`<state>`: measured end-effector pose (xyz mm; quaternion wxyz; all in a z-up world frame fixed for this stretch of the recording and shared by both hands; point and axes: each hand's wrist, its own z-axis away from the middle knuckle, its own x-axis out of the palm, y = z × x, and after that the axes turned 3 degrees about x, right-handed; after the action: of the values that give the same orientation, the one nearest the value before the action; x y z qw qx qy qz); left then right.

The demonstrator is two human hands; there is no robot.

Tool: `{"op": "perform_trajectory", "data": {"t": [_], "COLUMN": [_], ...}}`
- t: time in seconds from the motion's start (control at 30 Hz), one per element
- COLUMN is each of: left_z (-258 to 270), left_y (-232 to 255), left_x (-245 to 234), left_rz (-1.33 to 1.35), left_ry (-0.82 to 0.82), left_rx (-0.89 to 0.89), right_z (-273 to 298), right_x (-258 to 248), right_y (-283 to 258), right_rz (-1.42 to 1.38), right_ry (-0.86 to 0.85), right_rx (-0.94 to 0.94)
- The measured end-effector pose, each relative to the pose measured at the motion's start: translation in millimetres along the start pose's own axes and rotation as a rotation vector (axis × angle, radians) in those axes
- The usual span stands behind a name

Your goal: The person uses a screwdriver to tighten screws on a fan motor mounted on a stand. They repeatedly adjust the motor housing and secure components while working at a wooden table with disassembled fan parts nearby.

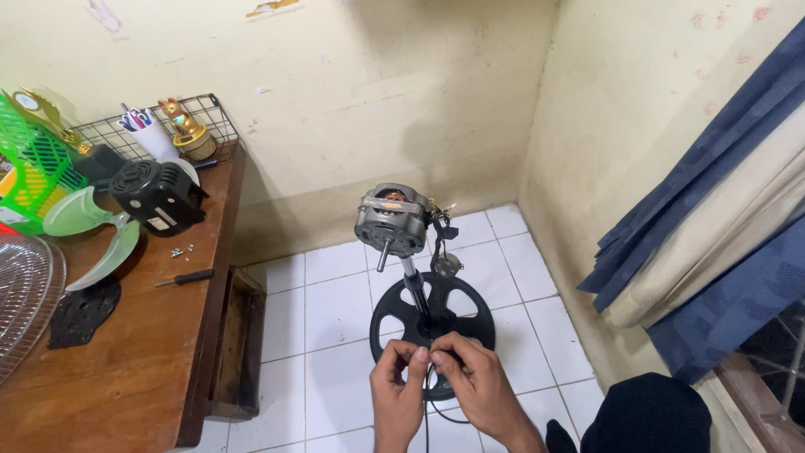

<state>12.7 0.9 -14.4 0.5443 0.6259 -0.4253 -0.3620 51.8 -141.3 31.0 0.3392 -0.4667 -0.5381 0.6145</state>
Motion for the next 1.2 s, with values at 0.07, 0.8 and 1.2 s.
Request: {"op": "perform_trajectory", "data": {"t": [0.07, 0.8, 1.2], "left_z": [-2, -3, -4], "left_y": [1, 1, -2], "left_x": [5, 1, 9], "left_rz": [-0.027, 0.034, 0.043], "left_ry": [0.051, -0.014, 0.13], "left_rx": [-0.052, -0.048, -0.014], "right_z": [0, -2, 0], "right_x": [0, -3, -4], "right_y": [-1, -2, -4], "right_rz": [0.009, -0.044, -0.029], "right_ry": [-0.006, 0.028, 0.018], "right_rx": [-0.021, -0.034, -0.02]}}
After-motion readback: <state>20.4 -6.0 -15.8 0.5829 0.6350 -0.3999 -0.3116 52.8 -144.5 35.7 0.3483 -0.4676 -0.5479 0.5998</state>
